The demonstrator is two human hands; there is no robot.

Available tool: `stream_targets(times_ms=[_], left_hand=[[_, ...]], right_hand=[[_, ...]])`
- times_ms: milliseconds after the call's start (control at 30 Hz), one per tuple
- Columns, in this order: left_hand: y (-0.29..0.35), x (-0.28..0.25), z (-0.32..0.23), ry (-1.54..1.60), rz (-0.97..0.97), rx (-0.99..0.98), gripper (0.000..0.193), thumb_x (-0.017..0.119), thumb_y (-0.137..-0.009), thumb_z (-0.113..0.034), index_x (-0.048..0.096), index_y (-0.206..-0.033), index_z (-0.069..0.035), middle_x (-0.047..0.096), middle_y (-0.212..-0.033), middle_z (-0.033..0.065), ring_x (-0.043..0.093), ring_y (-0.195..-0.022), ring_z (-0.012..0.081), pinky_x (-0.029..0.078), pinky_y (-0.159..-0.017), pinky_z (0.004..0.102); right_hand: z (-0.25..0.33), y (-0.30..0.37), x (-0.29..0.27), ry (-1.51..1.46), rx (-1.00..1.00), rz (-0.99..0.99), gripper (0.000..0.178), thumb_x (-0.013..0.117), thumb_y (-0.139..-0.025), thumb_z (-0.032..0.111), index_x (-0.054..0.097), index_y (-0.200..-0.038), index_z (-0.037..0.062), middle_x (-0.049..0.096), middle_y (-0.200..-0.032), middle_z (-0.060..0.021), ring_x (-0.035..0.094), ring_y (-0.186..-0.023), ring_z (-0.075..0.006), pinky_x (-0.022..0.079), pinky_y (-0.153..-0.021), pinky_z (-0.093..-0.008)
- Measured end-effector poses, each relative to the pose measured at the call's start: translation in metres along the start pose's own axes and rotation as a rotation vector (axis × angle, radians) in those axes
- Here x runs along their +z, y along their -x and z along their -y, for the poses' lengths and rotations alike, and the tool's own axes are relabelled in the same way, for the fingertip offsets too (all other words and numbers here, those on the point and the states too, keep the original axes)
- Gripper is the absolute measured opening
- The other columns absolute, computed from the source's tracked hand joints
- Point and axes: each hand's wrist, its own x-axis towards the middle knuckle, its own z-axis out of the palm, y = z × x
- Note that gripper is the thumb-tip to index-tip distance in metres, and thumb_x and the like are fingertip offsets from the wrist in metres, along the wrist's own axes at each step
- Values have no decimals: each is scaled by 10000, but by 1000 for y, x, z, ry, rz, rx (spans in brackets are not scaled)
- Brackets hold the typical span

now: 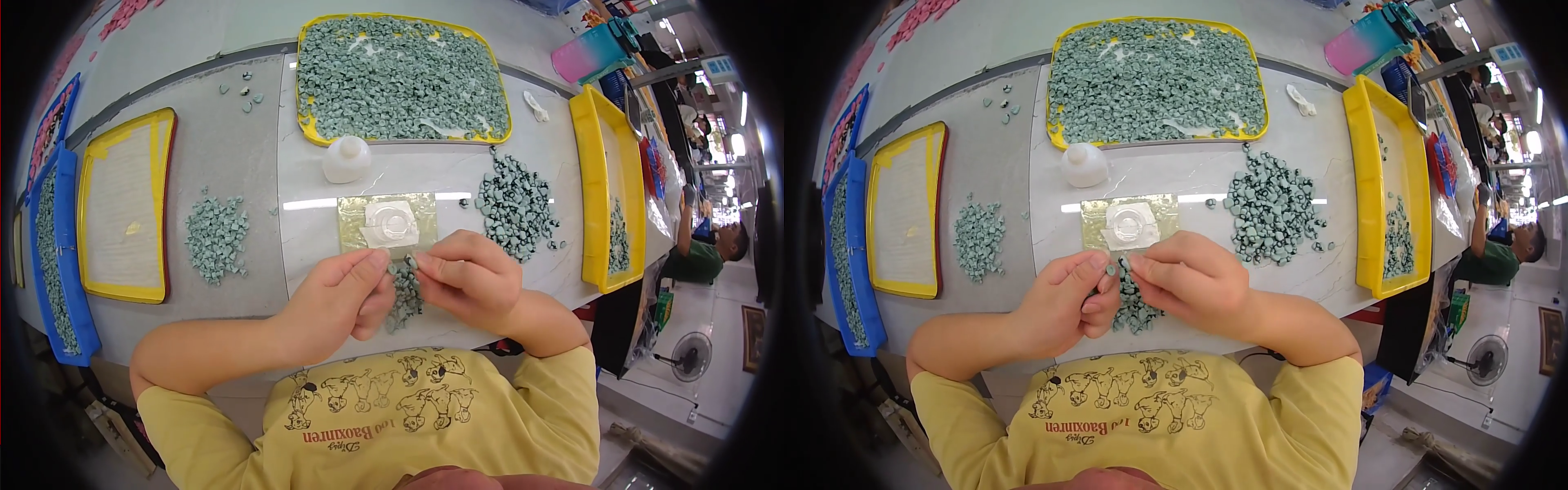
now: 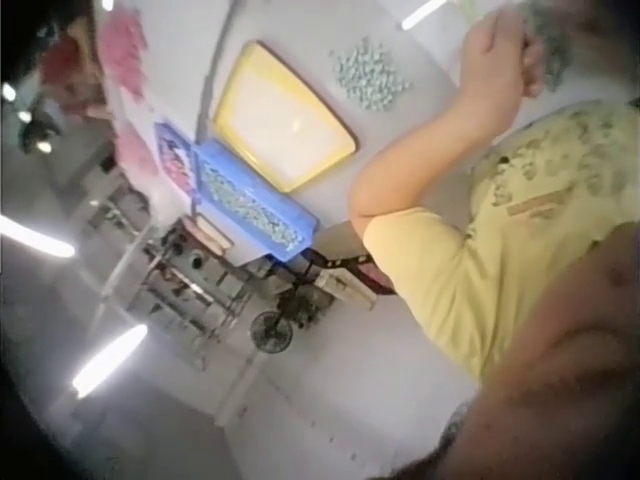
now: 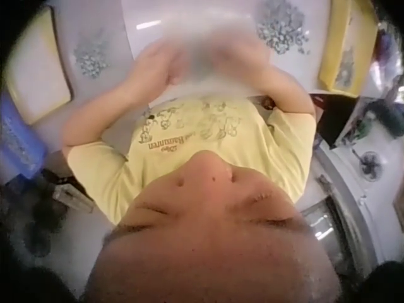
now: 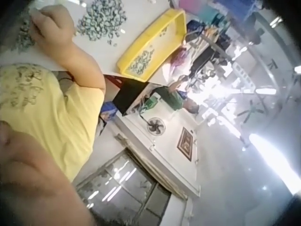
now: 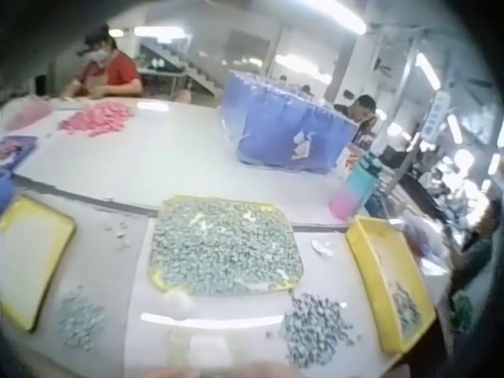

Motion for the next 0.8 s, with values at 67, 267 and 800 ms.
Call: stream_targets(times_ms=[67,267,800], left_hand=[[1,2,1,-4,-10,-12,306,353,-954,-337,384,-772,-94,317,-592,-19,239,-485,81,207,-432,234],[4,5,5,-48,-8,21,323,353,-953,-345,387,-760,-88,316,-581,-23,241,-480,78,212,-429,229],[28,5,8,-141,-63,210,236,391,-954,-281,447,-864,-70,402,-629,-28,330,-504,43,284,-446,190]], right_hand=[[1,0,-3,6,-73,9,287,693,-628,-92,612,-896,-27,581,-842,-107,555,-618,-177,440,-499,-255],[2,2,-3,77,-239,129,331,702,-599,-85,589,-909,-79,566,-853,-124,548,-626,-199,448,-518,-289],[22,-9,14,36,-169,147,305,693,-635,-78,603,-926,-63,586,-869,-135,578,-670,-216,479,-535,-285]])
